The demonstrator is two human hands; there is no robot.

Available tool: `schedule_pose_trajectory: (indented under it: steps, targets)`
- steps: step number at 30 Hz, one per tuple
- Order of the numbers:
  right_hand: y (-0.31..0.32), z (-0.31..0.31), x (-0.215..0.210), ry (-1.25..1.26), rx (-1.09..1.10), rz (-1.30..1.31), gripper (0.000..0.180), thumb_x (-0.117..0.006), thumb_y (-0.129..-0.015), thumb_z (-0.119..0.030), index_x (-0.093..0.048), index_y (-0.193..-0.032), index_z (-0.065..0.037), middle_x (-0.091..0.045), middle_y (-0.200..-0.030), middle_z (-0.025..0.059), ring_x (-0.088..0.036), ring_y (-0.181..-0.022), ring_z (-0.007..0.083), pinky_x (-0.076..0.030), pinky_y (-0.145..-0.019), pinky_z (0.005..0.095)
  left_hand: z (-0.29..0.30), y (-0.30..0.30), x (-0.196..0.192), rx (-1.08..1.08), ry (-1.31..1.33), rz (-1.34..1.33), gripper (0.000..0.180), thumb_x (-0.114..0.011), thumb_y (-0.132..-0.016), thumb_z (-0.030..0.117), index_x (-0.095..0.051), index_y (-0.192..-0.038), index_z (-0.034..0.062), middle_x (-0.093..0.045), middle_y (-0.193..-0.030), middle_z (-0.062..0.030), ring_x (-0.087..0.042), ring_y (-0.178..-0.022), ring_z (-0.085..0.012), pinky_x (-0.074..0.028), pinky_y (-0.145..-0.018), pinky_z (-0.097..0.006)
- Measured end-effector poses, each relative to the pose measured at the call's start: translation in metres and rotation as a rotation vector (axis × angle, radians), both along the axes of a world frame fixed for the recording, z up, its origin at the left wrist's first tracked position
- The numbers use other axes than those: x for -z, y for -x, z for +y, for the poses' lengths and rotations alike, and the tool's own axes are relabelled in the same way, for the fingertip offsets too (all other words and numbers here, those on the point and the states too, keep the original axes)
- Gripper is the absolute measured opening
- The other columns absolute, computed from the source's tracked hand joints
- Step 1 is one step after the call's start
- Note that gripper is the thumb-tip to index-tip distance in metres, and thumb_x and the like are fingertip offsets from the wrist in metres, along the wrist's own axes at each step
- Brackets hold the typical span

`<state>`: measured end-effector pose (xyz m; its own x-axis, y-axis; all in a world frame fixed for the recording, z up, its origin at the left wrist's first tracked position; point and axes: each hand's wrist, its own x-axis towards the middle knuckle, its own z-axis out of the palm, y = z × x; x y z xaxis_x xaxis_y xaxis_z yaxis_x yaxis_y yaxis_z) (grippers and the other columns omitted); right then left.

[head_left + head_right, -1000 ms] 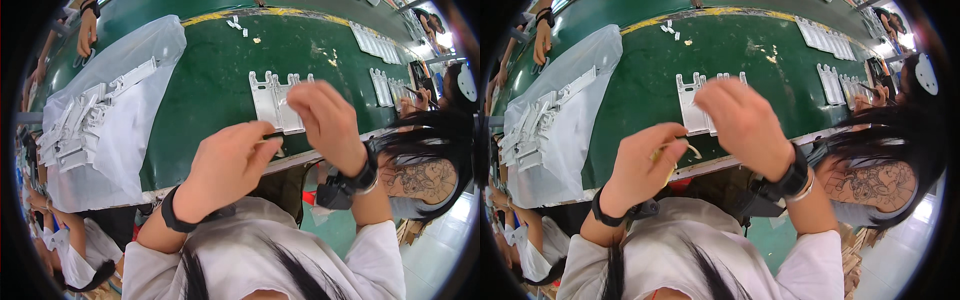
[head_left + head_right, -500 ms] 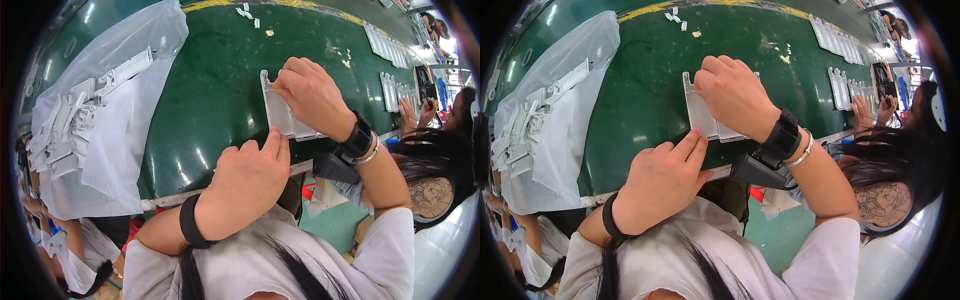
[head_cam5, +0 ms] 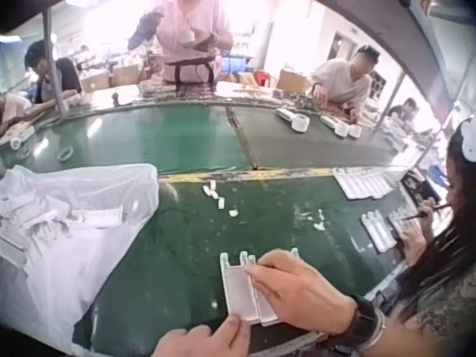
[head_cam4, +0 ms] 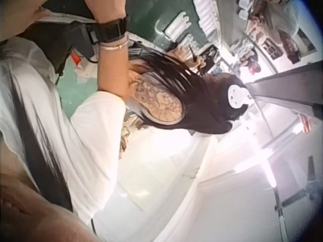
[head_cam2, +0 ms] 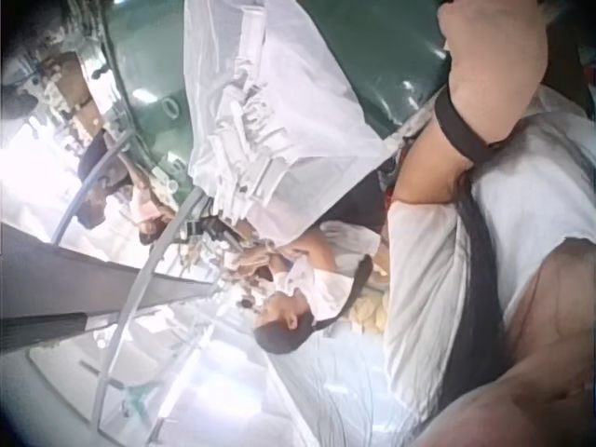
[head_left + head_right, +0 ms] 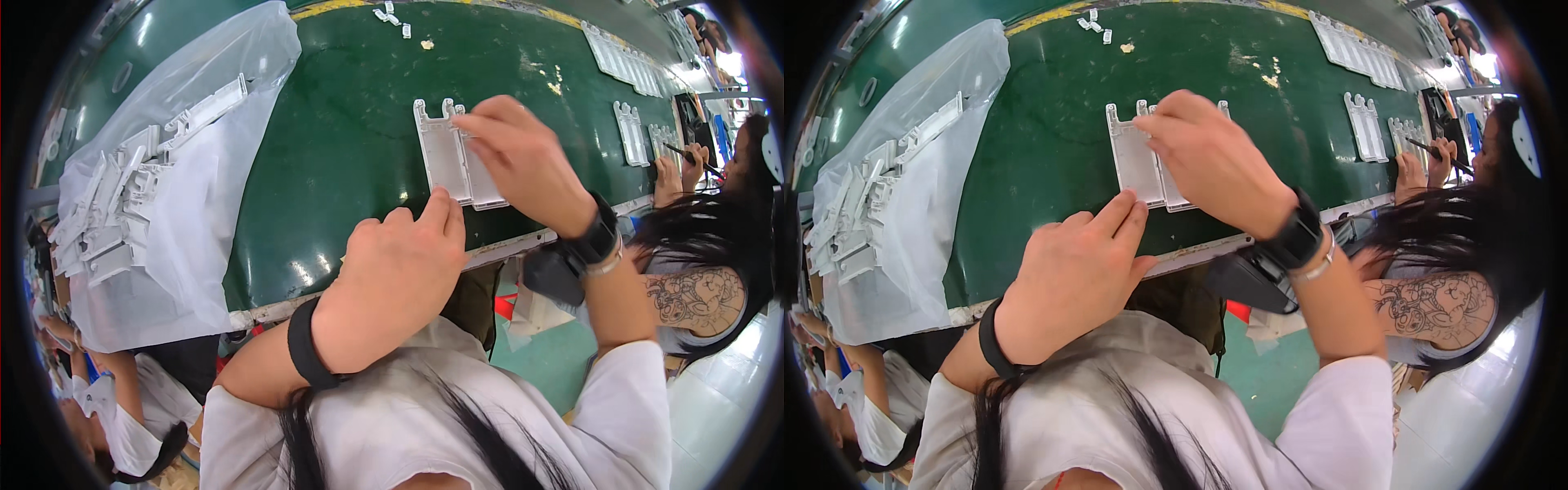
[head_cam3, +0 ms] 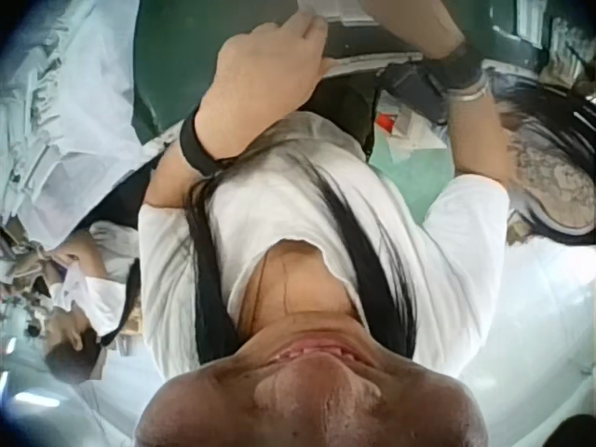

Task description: Assembling small white plastic electronic or component housings at a factory production line.

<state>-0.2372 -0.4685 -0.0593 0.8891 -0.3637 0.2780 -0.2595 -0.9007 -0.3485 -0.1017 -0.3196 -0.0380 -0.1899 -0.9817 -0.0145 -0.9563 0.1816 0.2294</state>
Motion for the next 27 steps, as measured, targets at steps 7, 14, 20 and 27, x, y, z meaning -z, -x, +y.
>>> schedule_pose_trajectory:
  steps: [7, 14, 20, 27]
  targets:
    - [0.027, 0.059, 0.007, 0.039, 0.151, -0.027, 0.041, -0.068, -0.081, -0.016, -0.058, -0.121, -0.013, -0.054, -0.125, 0.0112, -0.049, -0.118, 0.03, -0.042, -0.096, 0.0407, 0.011, -0.018, -0.022, 0.024, -0.123, 0.259, 0.042, -0.071, -0.077, 0.023, -0.059, -0.112, 0.0036, -0.06, -0.114, -0.0089, -0.064, -0.081, -0.0273, -0.052, -0.065, -0.035]
    - [0.017, 0.073, 0.026, 0.065, 0.213, 0.115, 0.058, -0.067, -0.081, -0.036, -0.048, -0.134, -0.022, -0.043, -0.142, 0.0057, -0.035, -0.134, 0.0276, -0.023, -0.108, 0.0532, 0.029, -0.015, -0.027, 0.0, -0.175, 0.367, 0.037, -0.071, -0.078, 0.02, -0.06, -0.109, 0.0031, -0.062, -0.105, -0.0106, -0.063, -0.083, -0.029, -0.051, -0.067, -0.035]
    - [0.023, 0.069, 0.029, 0.129, 0.202, 0.096, 0.048, -0.06, -0.086, -0.042, -0.054, -0.128, -0.02, -0.049, -0.137, 0.0056, -0.039, -0.131, 0.0264, -0.025, -0.106, 0.0561, 0.036, -0.016, -0.023, -0.008, -0.141, 0.425, 0.035, -0.071, -0.078, 0.019, -0.061, -0.108, 0.0027, -0.064, -0.101, -0.012, -0.063, -0.08, -0.0302, -0.051, -0.067, -0.035]
    - [0.019, 0.055, 0.011, 0.148, 0.179, -0.021, 0.04, -0.063, -0.085, -0.035, -0.056, -0.116, -0.01, -0.055, -0.126, 0.007, -0.047, -0.123, 0.0278, -0.032, -0.101, 0.0523, 0.034, -0.018, -0.017, 0.035, -0.15, 0.462, 0.035, -0.072, -0.078, 0.018, -0.061, -0.107, 0.0018, -0.063, -0.101, -0.012, -0.063, -0.079, -0.0298, -0.052, -0.066, -0.034]
